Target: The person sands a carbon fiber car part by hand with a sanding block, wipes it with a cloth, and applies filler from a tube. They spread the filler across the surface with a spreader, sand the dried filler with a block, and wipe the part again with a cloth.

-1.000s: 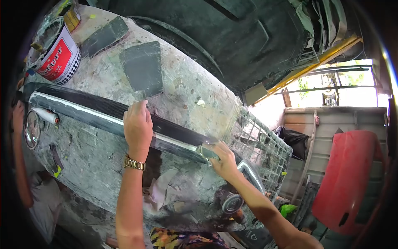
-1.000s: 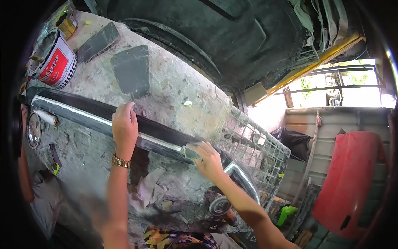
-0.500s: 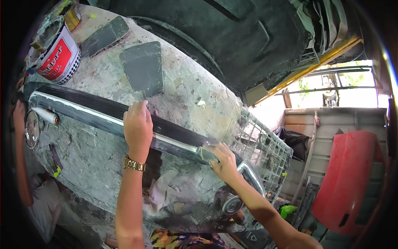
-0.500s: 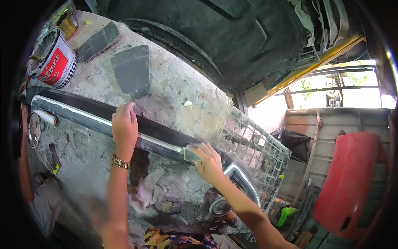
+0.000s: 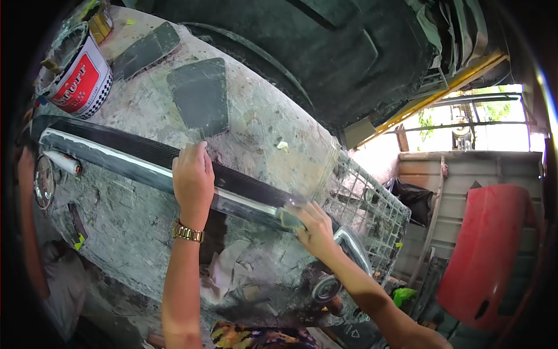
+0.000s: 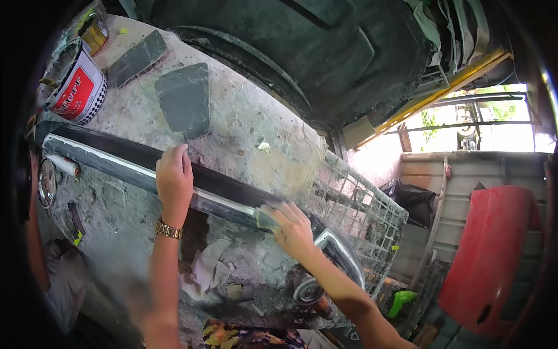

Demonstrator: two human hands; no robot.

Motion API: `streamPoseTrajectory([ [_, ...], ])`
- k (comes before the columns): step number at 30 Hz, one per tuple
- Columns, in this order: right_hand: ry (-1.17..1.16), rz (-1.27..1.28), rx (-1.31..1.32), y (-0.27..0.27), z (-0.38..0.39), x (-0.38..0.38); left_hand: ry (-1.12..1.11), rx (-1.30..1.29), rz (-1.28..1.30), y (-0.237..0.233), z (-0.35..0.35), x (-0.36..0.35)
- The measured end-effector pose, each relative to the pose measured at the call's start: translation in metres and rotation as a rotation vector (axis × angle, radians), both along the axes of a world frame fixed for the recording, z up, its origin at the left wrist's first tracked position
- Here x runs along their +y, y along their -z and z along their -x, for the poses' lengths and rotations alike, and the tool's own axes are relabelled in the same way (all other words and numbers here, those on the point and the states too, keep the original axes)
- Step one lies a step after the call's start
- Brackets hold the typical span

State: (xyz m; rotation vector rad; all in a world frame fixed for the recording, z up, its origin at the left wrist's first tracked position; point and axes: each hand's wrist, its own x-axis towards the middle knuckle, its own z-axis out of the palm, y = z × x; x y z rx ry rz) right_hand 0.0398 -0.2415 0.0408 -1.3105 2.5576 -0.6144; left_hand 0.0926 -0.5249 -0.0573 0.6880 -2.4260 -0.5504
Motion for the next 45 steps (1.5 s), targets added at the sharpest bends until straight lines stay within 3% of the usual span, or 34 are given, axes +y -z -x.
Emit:
streamPoseTrajectory([
  [24,-0.008,0.018,-0.046,0.006,0.007,-0.003,0.011,-0.010,-0.056,-0.003,-0.003,0.004],
  [26,0.033,0.027,-0.163,-0.004,0.016,-0.033,0.002,-0.006,-0.064,-0.003,-0.001,0.004],
  [27,0.238,0.006,-0.383,-0.006,0.024,-0.029,-0.002,0.001,-0.044,0.000,-0.002,0.003],
  [30,0.300,0.030,-0.358,-0.039,0.033,0.002,-0.005,-0.022,-0.056,0.005,-0.002,0.003],
  [33,0.197,0.008,-0.237,-0.010,0.014,0.035,-0.008,-0.011,-0.047,0.003,-0.001,0.002],
  [45,0.071,0.000,-0.155,0.008,0.003,0.005,-0.005,-0.070,-0.071,-0.003,-0.001,0.003],
])
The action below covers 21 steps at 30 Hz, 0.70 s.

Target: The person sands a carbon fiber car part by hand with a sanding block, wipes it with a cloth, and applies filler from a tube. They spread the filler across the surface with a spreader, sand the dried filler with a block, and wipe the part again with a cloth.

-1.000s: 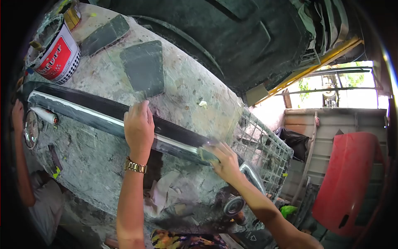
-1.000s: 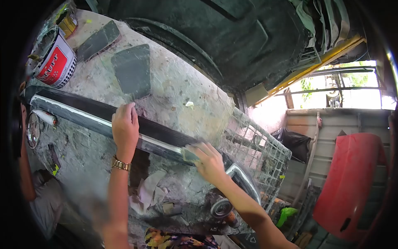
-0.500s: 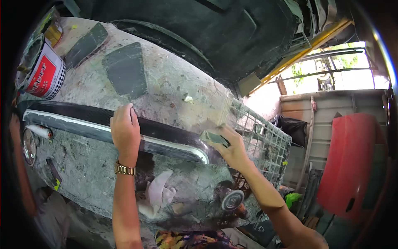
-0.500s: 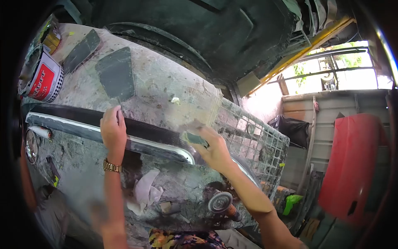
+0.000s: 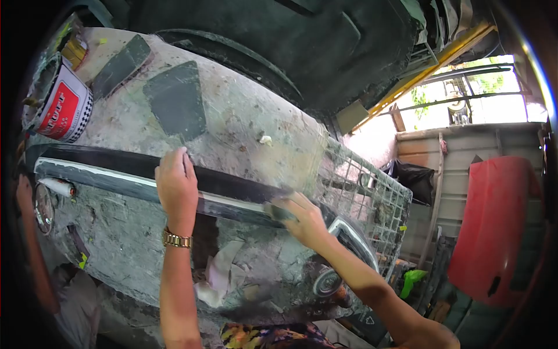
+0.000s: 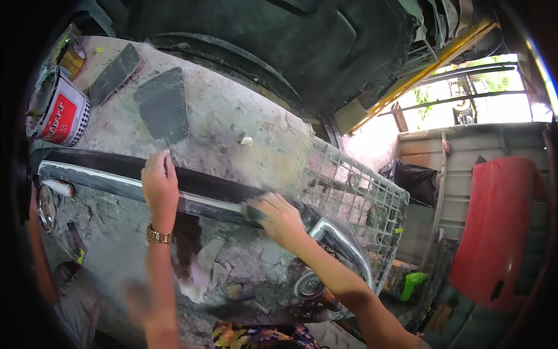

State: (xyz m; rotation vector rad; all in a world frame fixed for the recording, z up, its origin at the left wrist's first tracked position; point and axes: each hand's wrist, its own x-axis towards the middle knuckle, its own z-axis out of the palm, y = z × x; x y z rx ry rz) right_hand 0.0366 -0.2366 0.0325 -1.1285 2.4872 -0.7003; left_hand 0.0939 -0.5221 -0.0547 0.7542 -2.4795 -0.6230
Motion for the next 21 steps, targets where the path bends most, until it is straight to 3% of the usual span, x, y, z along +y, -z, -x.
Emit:
streamPoseTrajectory([
  [2,0.048,0.048,0.003,0.003,-0.004,0.015,-0.003,0.045,0.031,0.002,0.001,-0.001],
  [7,-0.071,0.058,0.084,0.001,0.000,-0.042,-0.013,0.081,-0.002,-0.002,0.000,0.001],
  [17,0.056,-0.052,0.111,0.026,0.026,-0.040,0.000,0.074,0.041,-0.001,-0.001,-0.006],
  [21,0.563,0.154,-0.418,-0.040,0.052,0.010,0.016,0.054,0.015,0.002,-0.003,0.003],
])
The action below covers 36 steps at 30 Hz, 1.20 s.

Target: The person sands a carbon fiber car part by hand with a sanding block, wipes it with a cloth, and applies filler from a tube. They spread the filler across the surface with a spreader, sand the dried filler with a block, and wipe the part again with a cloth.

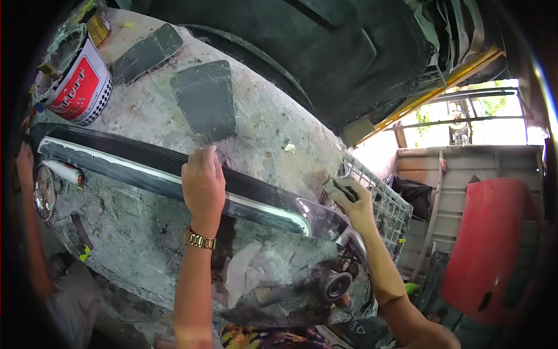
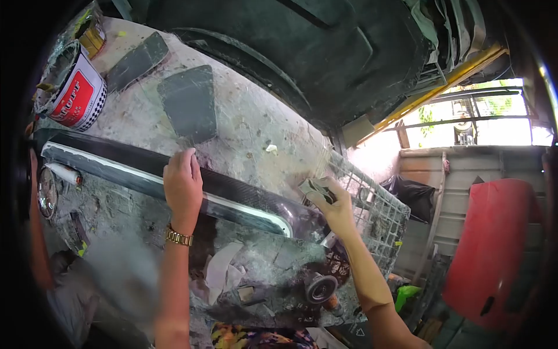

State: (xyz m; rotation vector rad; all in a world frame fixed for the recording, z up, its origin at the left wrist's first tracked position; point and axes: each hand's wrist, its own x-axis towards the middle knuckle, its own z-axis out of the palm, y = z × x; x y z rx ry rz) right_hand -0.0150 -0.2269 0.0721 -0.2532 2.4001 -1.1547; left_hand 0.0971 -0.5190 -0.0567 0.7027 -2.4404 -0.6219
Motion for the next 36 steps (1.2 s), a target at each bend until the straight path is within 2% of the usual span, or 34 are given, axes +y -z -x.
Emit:
streamPoseTrajectory([
  [2,-0.012,0.023,0.042,-0.015,-0.004,-0.006,-0.008,0.010,0.001,-0.004,0.004,-0.003],
  [4,-0.183,-0.098,0.123,-0.020,-0.016,-0.009,-0.016,-0.015,-0.003,-0.003,0.003,-0.003],
  [6,-0.217,-0.096,0.085,-0.009,-0.026,-0.012,-0.014,-0.018,-0.004,-0.003,0.003,-0.003],
  [8,-0.409,-0.030,0.111,0.009,-0.033,-0.017,-0.019,-0.020,-0.011,-0.003,0.004,-0.002],
  [9,-0.407,-0.032,0.108,0.017,-0.036,-0.019,-0.018,-0.021,-0.011,-0.003,0.004,-0.002],
  [11,-0.611,-0.126,0.279,0.031,-0.039,-0.021,-0.017,-0.026,-0.009,-0.002,0.004,-0.002],
  [13,-0.605,-0.134,0.342,0.039,-0.044,-0.018,-0.012,0.051,0.021,-0.001,0.005,-0.003],
  [17,-0.620,-0.134,0.400,0.035,-0.048,-0.046,-0.008,-0.021,0.002,-0.006,0.002,0.000],
  [20,-0.607,-0.180,0.475,0.042,-0.051,-0.015,-0.017,-0.036,-0.033,-0.007,0.004,-0.005],
  [23,-0.608,-0.136,0.415,0.037,-0.053,-0.045,-0.016,-0.031,-0.013,-0.005,0.003,0.002],
  [26,-0.596,-0.121,0.396,0.043,-0.049,-0.023,0.002,-0.037,-0.029,-0.007,0.004,-0.007],
  [36,-0.586,-0.113,0.399,0.035,-0.048,-0.035,-0.003,-0.014,-0.009,-0.004,0.003,-0.004],
])
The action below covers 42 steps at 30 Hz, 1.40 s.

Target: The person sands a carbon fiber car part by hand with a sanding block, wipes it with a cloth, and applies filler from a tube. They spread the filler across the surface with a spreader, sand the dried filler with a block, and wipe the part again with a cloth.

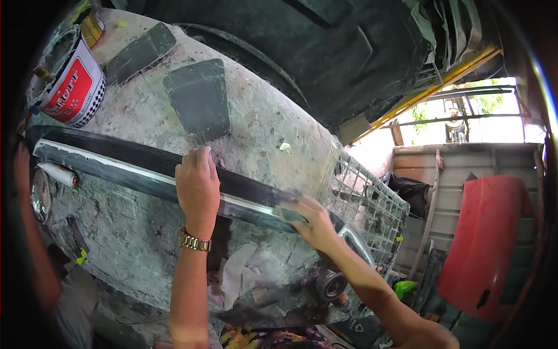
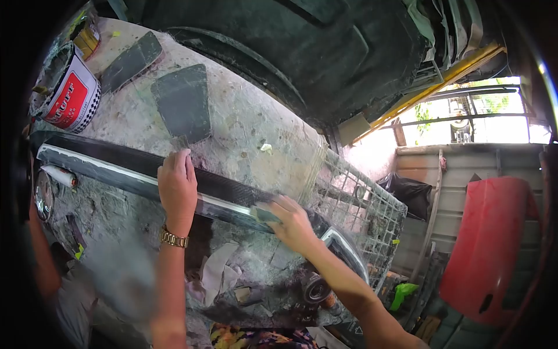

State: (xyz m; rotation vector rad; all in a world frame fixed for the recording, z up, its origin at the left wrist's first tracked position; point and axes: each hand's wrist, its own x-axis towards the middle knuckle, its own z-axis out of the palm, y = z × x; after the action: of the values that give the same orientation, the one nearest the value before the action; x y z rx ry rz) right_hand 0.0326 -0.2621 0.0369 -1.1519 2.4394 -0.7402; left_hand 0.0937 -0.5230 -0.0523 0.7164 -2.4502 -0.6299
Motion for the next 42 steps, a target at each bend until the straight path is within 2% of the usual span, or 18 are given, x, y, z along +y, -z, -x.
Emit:
streamPoseTrajectory([
  [3,-0.018,-0.036,-0.055,-0.003,0.001,-0.013,-0.008,0.009,-0.019,-0.002,-0.002,0.004],
  [6,-0.008,-0.017,-0.006,0.005,0.001,0.008,-0.016,0.029,-0.008,0.000,0.002,0.000],
  [9,-0.061,0.006,0.022,0.012,-0.002,-0.033,-0.007,0.022,-0.013,0.000,0.000,0.005],
  [18,-0.078,-0.007,0.038,-0.001,0.000,-0.015,0.003,0.028,0.005,0.001,-0.003,0.004],
  [21,0.060,-0.010,-0.010,-0.006,-0.007,0.027,-0.010,0.030,-0.002,-0.001,0.000,-0.001],
  [23,0.256,-0.058,-0.197,-0.016,-0.012,0.045,-0.019,-0.004,-0.005,-0.002,0.001,0.003],
  [24,0.257,-0.053,-0.198,-0.015,-0.012,0.048,-0.018,-0.004,-0.001,0.000,0.001,0.002],
  [30,0.159,-0.021,-0.109,0.001,-0.010,0.032,-0.004,0.072,0.076,0.003,0.001,0.002],
  [32,0.087,0.041,0.036,0.005,-0.006,0.023,-0.007,0.045,0.052,0.002,0.002,0.002],
  [39,0.094,0.012,-0.066,0.009,-0.003,0.037,0.008,0.065,0.071,0.008,-0.001,0.000],
  [42,0.011,-0.075,-0.054,0.000,0.003,0.028,-0.015,0.072,0.064,0.004,0.002,0.003],
])
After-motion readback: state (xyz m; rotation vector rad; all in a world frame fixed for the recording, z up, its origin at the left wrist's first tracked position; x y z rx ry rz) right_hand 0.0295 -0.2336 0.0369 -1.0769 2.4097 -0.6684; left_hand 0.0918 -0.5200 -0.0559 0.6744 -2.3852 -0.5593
